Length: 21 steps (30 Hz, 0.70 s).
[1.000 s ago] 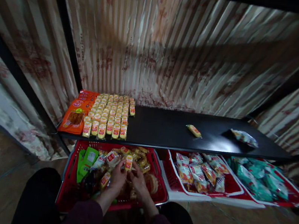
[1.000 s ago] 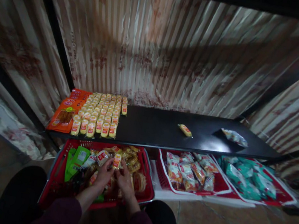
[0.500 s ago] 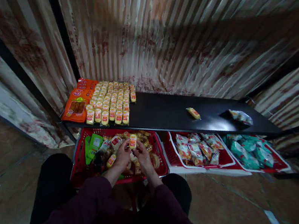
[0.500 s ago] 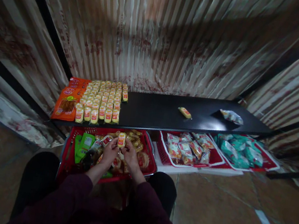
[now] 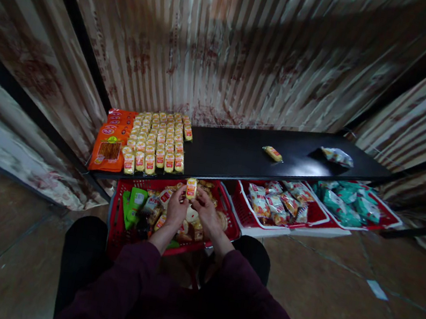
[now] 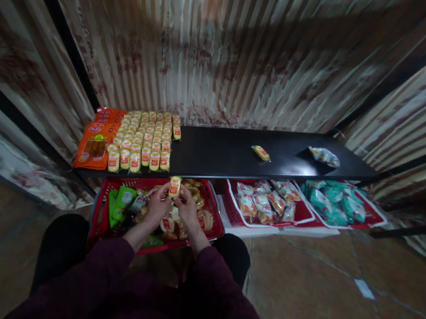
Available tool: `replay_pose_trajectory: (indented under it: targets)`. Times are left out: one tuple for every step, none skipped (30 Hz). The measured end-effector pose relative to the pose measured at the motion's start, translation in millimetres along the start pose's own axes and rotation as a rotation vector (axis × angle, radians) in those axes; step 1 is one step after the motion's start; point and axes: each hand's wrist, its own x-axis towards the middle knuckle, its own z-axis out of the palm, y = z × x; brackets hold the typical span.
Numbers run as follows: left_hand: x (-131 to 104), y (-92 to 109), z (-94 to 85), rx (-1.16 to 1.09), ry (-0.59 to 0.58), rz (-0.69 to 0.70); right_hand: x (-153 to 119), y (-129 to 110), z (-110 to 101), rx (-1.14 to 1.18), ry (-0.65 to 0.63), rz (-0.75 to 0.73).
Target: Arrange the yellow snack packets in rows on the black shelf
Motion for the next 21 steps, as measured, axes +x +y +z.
replay_pose_trajectory:
  targets:
    - [1.5,3.9,0.9,0.011,0.003,0.003,1.4,-2.9,0.5,0.003,-0.004,-0.009]
    - [3.0,8.0,1.9,0.026,0.006,0.006,3.0,-5.9,1.0,0.003,-0.004,-0.019]
    - [4.5,12.1,3.0,0.043,0.01,0.01,4.7,-8.8,1.3,-0.001,-0.001,-0.028]
    - [5.7,15.9,4.0,0.063,0.015,0.018,6.4,-11.4,1.5,-0.007,0.006,-0.036]
    - [6.8,19.3,5.1,0.083,0.023,0.029,8.1,-13.7,1.6,-0.012,0.014,-0.044]
    - [7.7,22.3,6.1,0.099,0.033,0.041,9.8,-15.6,1.6,-0.018,0.019,-0.049]
    - [8.5,24.7,7.1,0.11,0.045,0.05,11.5,-17.0,1.5,-0.023,0.022,-0.052]
    - [9.1,26.6,8.1,0.116,0.06,0.051,13.2,-18.0,1.2,-0.028,0.021,-0.055]
    - [9.8,28.0,9.2,0.117,0.077,0.047,14.9,-18.7,0.9,-0.032,0.02,-0.058]
    - [10.5,28.8,10.3,0.116,0.091,0.04,16.6,-19.1,0.5,-0.037,0.02,-0.062]
    - [11.4,29.2,11.5,0.115,0.101,0.033,18.4,-19.4,0.1,-0.04,0.021,-0.066]
    - [12.6,29.2,12.8,0.117,0.105,0.029,20.3,-19.4,-0.5,-0.041,0.02,-0.068]
    - [14.0,28.9,14.2,0.121,0.105,0.034,22.3,-19.4,-1.1,-0.037,0.018,-0.068]
    - [15.8,28.5,15.5,0.127,0.1,0.045,24.4,-19.2,-1.8,-0.029,0.016,-0.066]
    - [17.7,28.1,16.7,0.134,0.096,0.06,26.6,-19.1,-2.7,-0.021,0.015,-0.061]
    - [19.8,27.8,17.8,0.142,0.097,0.078,28.9,-19.1,-3.6,-0.013,0.017,-0.056]
    - [21.9,28.0,18.7,0.153,0.097,0.098,31.3,-19.2,-4.6,-0.007,0.021,-0.051]
    - [23.9,28.6,19.5,0.167,0.098,0.115,33.8,-19.6,-5.5,-0.006,0.026,-0.05]
    - [25.8,29.9,20.1,0.186,0.097,0.127,36.4,-20.2,-6.5,-0.008,0.032,-0.052]
    - [27.6,31.8,20.7,0.207,0.094,0.132,39.1,-21.1,-7.3,-0.011,0.035,-0.052]
    - [29.3,34.1,21.2,0.228,0.092,0.131,41.8,-22.2,-8.0,-0.013,0.037,-0.052]
